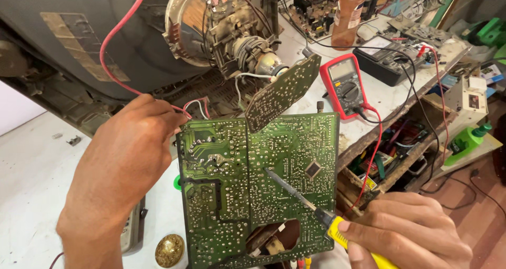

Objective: The person solders a green circuit board using a soldering iron and solder wire. They hold the board with one hand while applying heat and solder to various points on the board's surface.

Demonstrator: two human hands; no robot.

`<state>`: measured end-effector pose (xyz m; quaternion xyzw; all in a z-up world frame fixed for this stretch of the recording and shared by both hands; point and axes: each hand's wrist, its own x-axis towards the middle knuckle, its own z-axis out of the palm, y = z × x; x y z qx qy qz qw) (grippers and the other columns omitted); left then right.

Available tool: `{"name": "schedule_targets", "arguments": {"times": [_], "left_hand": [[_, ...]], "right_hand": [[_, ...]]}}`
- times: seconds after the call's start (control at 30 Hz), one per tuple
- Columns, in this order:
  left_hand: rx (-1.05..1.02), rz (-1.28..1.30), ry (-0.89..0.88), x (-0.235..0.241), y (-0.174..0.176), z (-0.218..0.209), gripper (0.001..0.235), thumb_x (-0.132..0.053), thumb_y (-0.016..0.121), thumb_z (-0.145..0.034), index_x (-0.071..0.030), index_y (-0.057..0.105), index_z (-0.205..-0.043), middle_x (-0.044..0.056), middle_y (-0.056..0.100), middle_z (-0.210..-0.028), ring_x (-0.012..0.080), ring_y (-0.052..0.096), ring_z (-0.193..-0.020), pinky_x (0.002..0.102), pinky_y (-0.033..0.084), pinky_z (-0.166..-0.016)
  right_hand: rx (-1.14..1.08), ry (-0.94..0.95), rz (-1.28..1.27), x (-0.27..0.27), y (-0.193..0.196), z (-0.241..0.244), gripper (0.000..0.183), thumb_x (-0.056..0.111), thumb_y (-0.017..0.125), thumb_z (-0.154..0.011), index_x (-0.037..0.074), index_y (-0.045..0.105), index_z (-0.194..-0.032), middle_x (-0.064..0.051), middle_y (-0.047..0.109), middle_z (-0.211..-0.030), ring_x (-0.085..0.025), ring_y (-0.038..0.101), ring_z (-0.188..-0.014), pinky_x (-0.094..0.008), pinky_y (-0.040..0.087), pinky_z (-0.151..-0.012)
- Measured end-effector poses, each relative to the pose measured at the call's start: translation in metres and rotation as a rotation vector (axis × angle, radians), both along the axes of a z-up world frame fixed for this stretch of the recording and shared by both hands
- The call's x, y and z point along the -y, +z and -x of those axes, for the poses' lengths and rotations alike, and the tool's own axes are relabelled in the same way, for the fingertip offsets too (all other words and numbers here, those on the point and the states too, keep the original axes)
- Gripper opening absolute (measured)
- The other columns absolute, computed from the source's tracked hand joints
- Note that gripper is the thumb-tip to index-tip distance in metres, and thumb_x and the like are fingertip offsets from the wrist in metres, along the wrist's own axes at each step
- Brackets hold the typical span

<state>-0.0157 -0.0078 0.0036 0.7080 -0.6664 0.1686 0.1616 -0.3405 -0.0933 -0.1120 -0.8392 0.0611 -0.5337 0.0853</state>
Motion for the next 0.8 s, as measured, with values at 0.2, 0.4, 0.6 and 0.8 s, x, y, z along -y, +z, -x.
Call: {"name": "schedule_targets", "arguments": {"times": [0.2, 0.4, 0.6, 0.8], "left_hand": [[-0.032, -0.015, 0.005, 0.000, -0.001, -0.002, 0.028, 0.001, 0.062, -0.082, -0.003, 0.079, -0.103, 0.006, 0.074, -0.108, 0.0283, 0.065, -0.102, 0.042, 0.053, -0.082], [0.018, -0.018, 0.002, 0.002, -0.002, -0.002, 0.027, 0.001, 0.062, -0.080, -0.003, 0.079, -0.101, 0.007, 0.074, -0.105, 0.0295, 0.065, -0.105, 0.043, 0.053, -0.086], [0.026, 0.006, -0.009, 0.001, -0.004, 0.000, 0.031, 0.004, 0.060, -0.078, -0.001, 0.078, -0.102, 0.011, 0.073, -0.109, 0.0315, 0.065, -0.106, 0.043, 0.052, -0.088], [0.040, 0.035, -0.133, 0.000, -0.004, -0.002, 0.036, 0.008, 0.057, -0.074, 0.001, 0.077, -0.103, 0.014, 0.072, -0.110, 0.0341, 0.064, -0.109, 0.043, 0.052, -0.093]], "right_hand": [[0.041, -0.116, -0.208, -0.006, -0.023, 0.006, 0.009, 0.014, 0.075, -0.084, 0.008, 0.071, -0.090, -0.001, 0.070, -0.066, -0.013, 0.072, -0.062, -0.034, 0.059, -0.071], [0.153, -0.104, -0.472, 0.011, -0.040, 0.027, 0.014, 0.017, 0.063, -0.096, 0.004, 0.066, -0.091, -0.013, 0.070, -0.085, -0.021, 0.070, -0.070, -0.035, 0.057, -0.073], [0.781, 0.434, -1.172, 0.073, -0.112, 0.033, 0.033, 0.025, 0.056, -0.099, -0.003, 0.057, -0.082, -0.014, 0.054, -0.057, -0.016, 0.043, -0.039, -0.031, 0.035, -0.042], [0.940, 0.778, -1.401, 0.096, -0.145, 0.059, 0.030, 0.026, 0.057, -0.102, 0.002, 0.058, -0.084, -0.009, 0.047, -0.050, -0.019, 0.040, -0.041, -0.033, 0.036, -0.041]]}}
